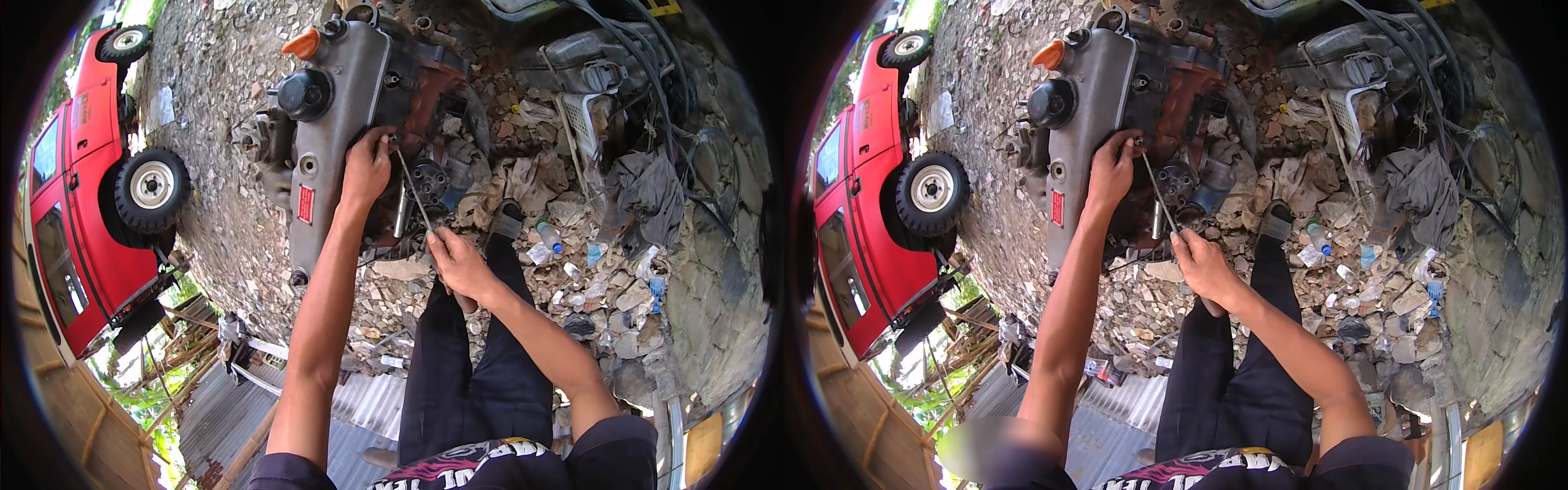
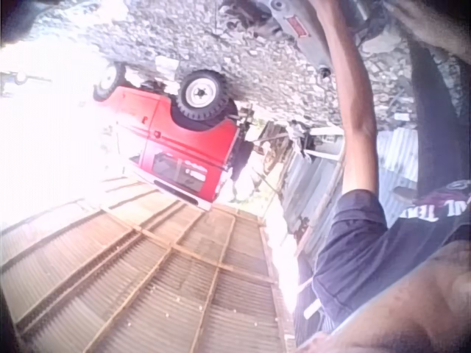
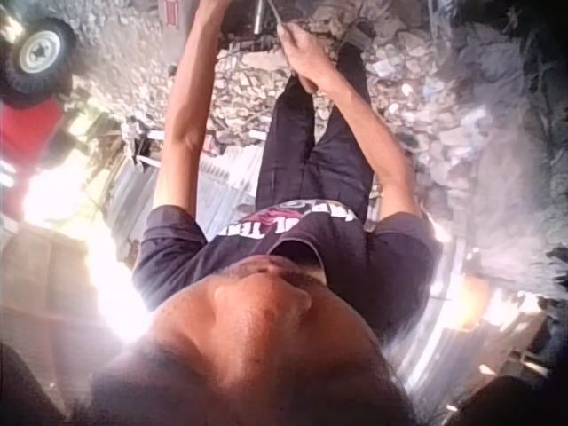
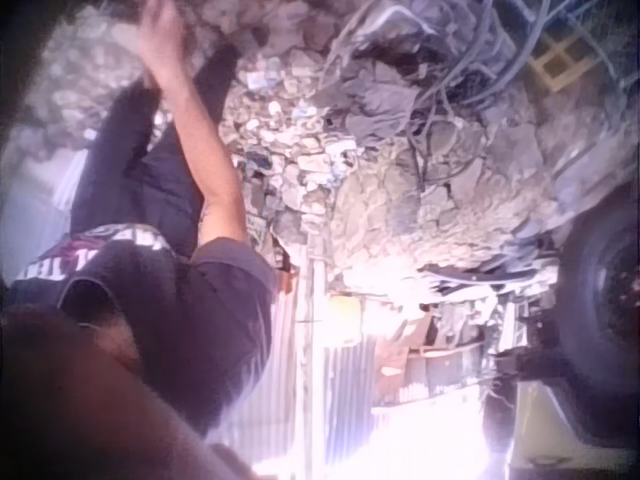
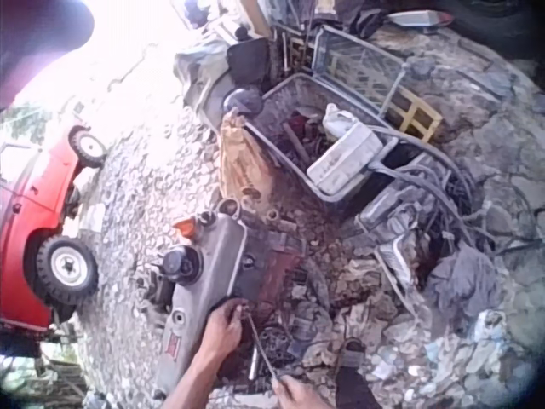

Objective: The person cleans a spark plug by pouring liquid on it from a plastic bottle and wiping it with a cloth, while working on an engine block sitting on the ground.

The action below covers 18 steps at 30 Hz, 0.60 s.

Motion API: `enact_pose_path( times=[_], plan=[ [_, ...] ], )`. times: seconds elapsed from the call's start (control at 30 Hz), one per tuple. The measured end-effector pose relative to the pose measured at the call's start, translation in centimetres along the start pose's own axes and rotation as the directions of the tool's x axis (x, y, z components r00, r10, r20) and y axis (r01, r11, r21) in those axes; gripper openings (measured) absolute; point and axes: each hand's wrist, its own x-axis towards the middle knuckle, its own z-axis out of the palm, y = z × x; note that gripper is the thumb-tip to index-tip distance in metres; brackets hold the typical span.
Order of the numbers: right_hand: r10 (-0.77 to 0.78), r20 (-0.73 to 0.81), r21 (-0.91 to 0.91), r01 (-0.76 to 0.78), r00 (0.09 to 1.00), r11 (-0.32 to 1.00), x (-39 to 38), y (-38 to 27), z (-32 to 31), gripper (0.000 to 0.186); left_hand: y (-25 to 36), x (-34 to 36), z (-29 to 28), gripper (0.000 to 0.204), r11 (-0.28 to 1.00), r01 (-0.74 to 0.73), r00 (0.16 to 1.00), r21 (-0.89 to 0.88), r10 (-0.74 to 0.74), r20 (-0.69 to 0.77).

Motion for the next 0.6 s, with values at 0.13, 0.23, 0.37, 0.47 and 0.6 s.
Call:
enact_pose_path(
  times=[0.13, 0.23, 0.37, 0.47, 0.6],
  plan=[
    [-0.039, -0.099, -0.046, 0.035, 0.994, 0.998, 0.1, -1.1, -0.2, 0.035, 0.9, 0.0, -0.8, 0.028, 0.932, -0.262, 0.964, 0.249, 0.240, 0.116],
    [0.074, -0.127, 0.005, -0.074, 0.989, 0.997, -0.2, -1.4, -1.7, 0.037, 1.5, 0.8, -1.4, 0.026, 0.784, -0.409, 0.911, 0.467, 0.319, 0.262],
    [0.022, -0.222, -0.120, -0.050, 0.975, 0.992, -0.3, 0.1, -4.2, 0.038, 3.2, 2.8, -1.6, 0.018, 0.686, -0.369, 0.907, 0.627, 0.117, 0.406],
    [0.073, -0.252, -0.049, -0.088, 0.965, 0.995, -0.7, 0.8, -5.6, 0.038, 3.1, 2.8, -1.5, 0.018, 0.663, -0.350, 0.908, 0.661, 0.067, 0.413],
    [0.036, -0.304, -0.124, -0.077, 0.952, 0.989, -1.1, 3.2, -7.1, 0.039, 1.3, 1.2, -1.4, 0.021, 0.669, -0.432, 0.894, 0.604, 0.230, 0.385]
  ],
)
